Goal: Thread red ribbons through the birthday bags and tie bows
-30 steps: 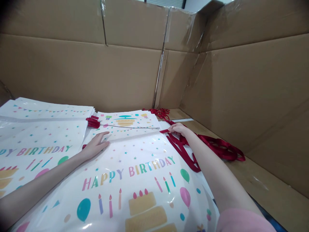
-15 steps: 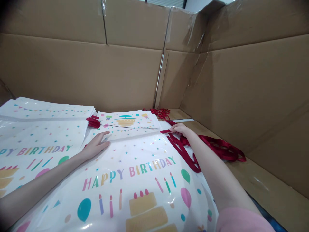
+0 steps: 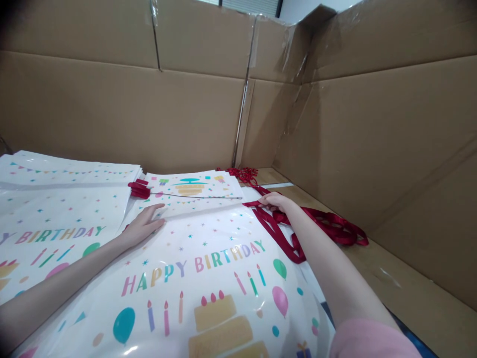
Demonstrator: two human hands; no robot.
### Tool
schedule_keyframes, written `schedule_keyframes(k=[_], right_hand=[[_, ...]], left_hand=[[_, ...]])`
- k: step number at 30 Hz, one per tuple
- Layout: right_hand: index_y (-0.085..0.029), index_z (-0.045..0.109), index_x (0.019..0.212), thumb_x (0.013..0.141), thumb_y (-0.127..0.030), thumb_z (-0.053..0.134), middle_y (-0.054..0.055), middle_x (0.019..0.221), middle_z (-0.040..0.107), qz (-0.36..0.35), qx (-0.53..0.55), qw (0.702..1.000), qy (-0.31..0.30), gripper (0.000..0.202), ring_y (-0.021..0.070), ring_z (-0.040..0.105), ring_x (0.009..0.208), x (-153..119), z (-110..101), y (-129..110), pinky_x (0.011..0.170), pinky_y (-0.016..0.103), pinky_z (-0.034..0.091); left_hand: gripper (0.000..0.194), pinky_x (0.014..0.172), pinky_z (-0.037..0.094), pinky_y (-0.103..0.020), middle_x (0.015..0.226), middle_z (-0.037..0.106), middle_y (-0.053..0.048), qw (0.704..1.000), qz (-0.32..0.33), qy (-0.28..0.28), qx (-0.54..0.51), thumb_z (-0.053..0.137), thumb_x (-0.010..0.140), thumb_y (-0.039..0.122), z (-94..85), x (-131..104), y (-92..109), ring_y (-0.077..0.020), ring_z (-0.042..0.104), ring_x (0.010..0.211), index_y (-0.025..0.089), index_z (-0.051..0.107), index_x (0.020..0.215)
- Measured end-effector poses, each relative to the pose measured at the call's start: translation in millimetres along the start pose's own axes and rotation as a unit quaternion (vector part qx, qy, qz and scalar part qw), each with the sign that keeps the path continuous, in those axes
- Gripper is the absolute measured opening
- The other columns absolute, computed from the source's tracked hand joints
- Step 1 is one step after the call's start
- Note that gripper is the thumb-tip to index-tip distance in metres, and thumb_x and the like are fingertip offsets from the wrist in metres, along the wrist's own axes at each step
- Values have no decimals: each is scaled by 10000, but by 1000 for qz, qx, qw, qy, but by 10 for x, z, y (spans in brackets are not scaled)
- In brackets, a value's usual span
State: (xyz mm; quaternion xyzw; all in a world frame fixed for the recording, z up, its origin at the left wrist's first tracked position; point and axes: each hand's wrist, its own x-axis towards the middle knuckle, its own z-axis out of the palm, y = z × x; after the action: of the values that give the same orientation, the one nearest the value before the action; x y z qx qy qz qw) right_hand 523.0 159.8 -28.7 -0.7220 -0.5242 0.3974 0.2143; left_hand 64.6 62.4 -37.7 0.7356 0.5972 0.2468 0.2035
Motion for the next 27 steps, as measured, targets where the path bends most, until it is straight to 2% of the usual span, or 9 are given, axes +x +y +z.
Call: schedule_keyframes(k=[5,13,20,27], right_hand=[[-119,643,802,792,-293,642,112,876,704,9,10,1000,0,174,50,436,444,-58,-2,-44,361,167,318],[-123,656,789,729,-332,715,80,844,703,7,23,1000,-1,225,35,426,449,-77,-14,-41,366,169,310],[-134,678,727,612,-400,793,68,734,687,-20,-5,1000,21,311,57,430,454,-31,-28,-16,363,197,301],[-123,662,701,624,-363,785,54,746,680,-22,15,1000,1,280,30,370,443,16,-46,-2,351,170,263]], left_hand=[[577,1074,292,-435,1387,426,-103,1000,1,3,-1,434,812,454,-6,-5,8,-286,342,1317,198,415,1329],[571,1069,293,-452,1384,431,-97,1000,6,2,-7,446,810,452,4,5,-22,-296,338,1313,207,416,1324],[582,1078,284,-433,1398,417,-96,1000,-3,-5,-7,433,814,456,-18,-10,23,-288,323,1327,203,406,1338],[587,1069,298,-424,1390,426,-94,1000,-3,-1,-6,441,810,457,-7,-8,0,-289,337,1320,205,410,1338]])
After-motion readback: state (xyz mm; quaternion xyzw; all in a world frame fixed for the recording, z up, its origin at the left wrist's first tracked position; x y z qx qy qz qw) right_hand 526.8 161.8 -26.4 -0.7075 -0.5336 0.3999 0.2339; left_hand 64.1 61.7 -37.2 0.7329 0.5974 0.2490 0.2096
